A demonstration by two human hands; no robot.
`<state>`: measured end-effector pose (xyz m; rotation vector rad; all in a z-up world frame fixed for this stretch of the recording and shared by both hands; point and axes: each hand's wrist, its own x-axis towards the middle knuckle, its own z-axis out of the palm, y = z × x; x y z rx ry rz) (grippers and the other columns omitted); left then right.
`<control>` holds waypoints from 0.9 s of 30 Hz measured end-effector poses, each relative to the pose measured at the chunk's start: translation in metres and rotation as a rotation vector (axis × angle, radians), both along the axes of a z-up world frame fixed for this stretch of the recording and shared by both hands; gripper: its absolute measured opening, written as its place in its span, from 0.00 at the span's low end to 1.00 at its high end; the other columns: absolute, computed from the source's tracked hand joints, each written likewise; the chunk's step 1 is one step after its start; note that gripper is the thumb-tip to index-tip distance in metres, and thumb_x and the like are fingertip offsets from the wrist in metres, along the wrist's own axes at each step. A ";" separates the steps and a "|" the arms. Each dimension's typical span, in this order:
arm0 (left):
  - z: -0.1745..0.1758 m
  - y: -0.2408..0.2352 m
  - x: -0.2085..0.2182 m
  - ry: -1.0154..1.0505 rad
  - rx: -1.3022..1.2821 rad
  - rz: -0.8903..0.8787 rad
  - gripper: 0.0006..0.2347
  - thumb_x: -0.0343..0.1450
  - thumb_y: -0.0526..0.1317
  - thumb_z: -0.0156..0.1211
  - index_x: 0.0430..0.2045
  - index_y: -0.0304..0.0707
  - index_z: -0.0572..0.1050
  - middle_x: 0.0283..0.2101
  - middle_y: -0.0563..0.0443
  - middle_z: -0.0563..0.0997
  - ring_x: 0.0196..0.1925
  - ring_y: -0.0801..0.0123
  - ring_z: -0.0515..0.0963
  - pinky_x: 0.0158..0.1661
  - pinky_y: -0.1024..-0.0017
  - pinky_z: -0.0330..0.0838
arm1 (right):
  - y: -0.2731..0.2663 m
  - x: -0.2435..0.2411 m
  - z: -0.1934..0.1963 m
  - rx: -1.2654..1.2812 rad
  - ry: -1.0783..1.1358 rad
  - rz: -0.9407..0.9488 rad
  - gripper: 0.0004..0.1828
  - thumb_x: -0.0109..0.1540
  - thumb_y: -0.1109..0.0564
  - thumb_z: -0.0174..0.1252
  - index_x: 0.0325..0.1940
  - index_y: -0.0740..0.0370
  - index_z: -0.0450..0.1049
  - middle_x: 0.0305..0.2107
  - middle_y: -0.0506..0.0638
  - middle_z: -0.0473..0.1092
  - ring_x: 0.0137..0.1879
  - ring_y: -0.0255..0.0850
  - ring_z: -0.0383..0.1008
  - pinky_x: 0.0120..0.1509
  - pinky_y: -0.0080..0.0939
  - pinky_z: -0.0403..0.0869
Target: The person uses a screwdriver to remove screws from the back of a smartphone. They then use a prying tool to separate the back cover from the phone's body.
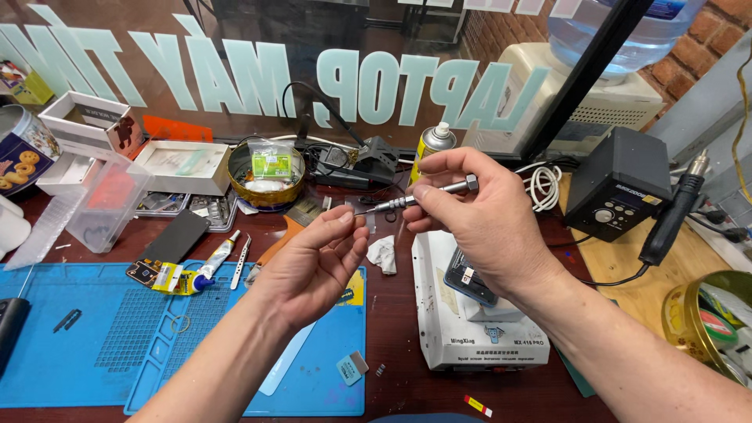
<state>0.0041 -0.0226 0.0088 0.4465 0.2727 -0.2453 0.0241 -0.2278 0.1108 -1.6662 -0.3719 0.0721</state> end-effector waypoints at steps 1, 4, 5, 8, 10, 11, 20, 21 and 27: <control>0.001 -0.002 0.001 0.005 0.008 0.001 0.10 0.68 0.31 0.64 0.41 0.35 0.74 0.40 0.46 0.80 0.41 0.67 0.83 0.45 0.75 0.81 | -0.003 0.001 0.000 0.001 0.001 -0.002 0.16 0.62 0.62 0.59 0.53 0.69 0.72 0.39 0.55 0.75 0.39 0.39 0.82 0.41 0.36 0.84; 0.001 -0.010 0.002 0.018 0.035 -0.003 0.10 0.68 0.31 0.65 0.41 0.35 0.73 0.39 0.47 0.80 0.41 0.68 0.82 0.45 0.75 0.81 | -0.013 0.003 -0.002 0.001 0.007 -0.011 0.15 0.62 0.62 0.59 0.53 0.69 0.72 0.39 0.54 0.75 0.39 0.39 0.83 0.41 0.37 0.85; 0.001 -0.013 0.002 0.019 0.050 -0.004 0.10 0.68 0.31 0.65 0.41 0.36 0.73 0.39 0.47 0.80 0.41 0.68 0.82 0.45 0.75 0.81 | -0.016 0.002 -0.003 0.002 0.009 -0.014 0.15 0.62 0.62 0.59 0.53 0.69 0.72 0.39 0.54 0.75 0.39 0.39 0.83 0.41 0.37 0.85; -0.001 -0.021 0.004 0.016 0.077 -0.011 0.10 0.68 0.31 0.64 0.40 0.36 0.73 0.39 0.47 0.80 0.41 0.68 0.82 0.45 0.73 0.81 | -0.024 0.002 -0.004 -0.002 0.023 -0.025 0.15 0.62 0.62 0.59 0.53 0.69 0.72 0.38 0.54 0.75 0.39 0.39 0.82 0.41 0.37 0.85; -0.005 -0.027 0.004 -0.003 0.095 -0.027 0.09 0.68 0.32 0.63 0.40 0.36 0.73 0.39 0.47 0.80 0.40 0.67 0.82 0.45 0.73 0.82 | -0.031 0.001 -0.004 -0.030 0.025 -0.028 0.16 0.62 0.63 0.59 0.53 0.69 0.72 0.38 0.54 0.75 0.39 0.39 0.82 0.41 0.37 0.84; -0.007 -0.030 0.005 -0.022 0.108 -0.040 0.09 0.69 0.32 0.63 0.40 0.35 0.73 0.38 0.47 0.80 0.40 0.67 0.82 0.45 0.73 0.82 | -0.035 0.001 -0.004 -0.055 0.021 -0.026 0.16 0.61 0.63 0.59 0.53 0.68 0.72 0.38 0.54 0.76 0.38 0.39 0.82 0.42 0.36 0.84; -0.020 -0.097 0.039 -0.112 0.340 -0.195 0.08 0.69 0.31 0.61 0.40 0.33 0.74 0.36 0.47 0.81 0.36 0.65 0.83 0.42 0.69 0.81 | -0.093 0.013 -0.008 -0.254 0.029 -0.172 0.17 0.59 0.64 0.60 0.53 0.66 0.73 0.38 0.54 0.77 0.38 0.40 0.84 0.41 0.36 0.83; -0.020 -0.108 0.047 -0.137 0.367 -0.210 0.08 0.69 0.31 0.61 0.41 0.33 0.74 0.36 0.47 0.81 0.36 0.65 0.83 0.41 0.68 0.81 | -0.102 0.018 -0.008 -0.229 0.049 -0.202 0.17 0.59 0.64 0.61 0.53 0.67 0.74 0.38 0.55 0.76 0.38 0.42 0.84 0.41 0.37 0.84; -0.011 -0.171 0.106 -0.614 0.923 -0.247 0.09 0.72 0.32 0.60 0.46 0.33 0.78 0.36 0.54 0.84 0.39 0.72 0.81 0.40 0.71 0.75 | -0.167 0.058 0.006 -0.197 0.073 -0.190 0.17 0.58 0.67 0.59 0.52 0.66 0.73 0.39 0.54 0.78 0.40 0.39 0.83 0.45 0.36 0.85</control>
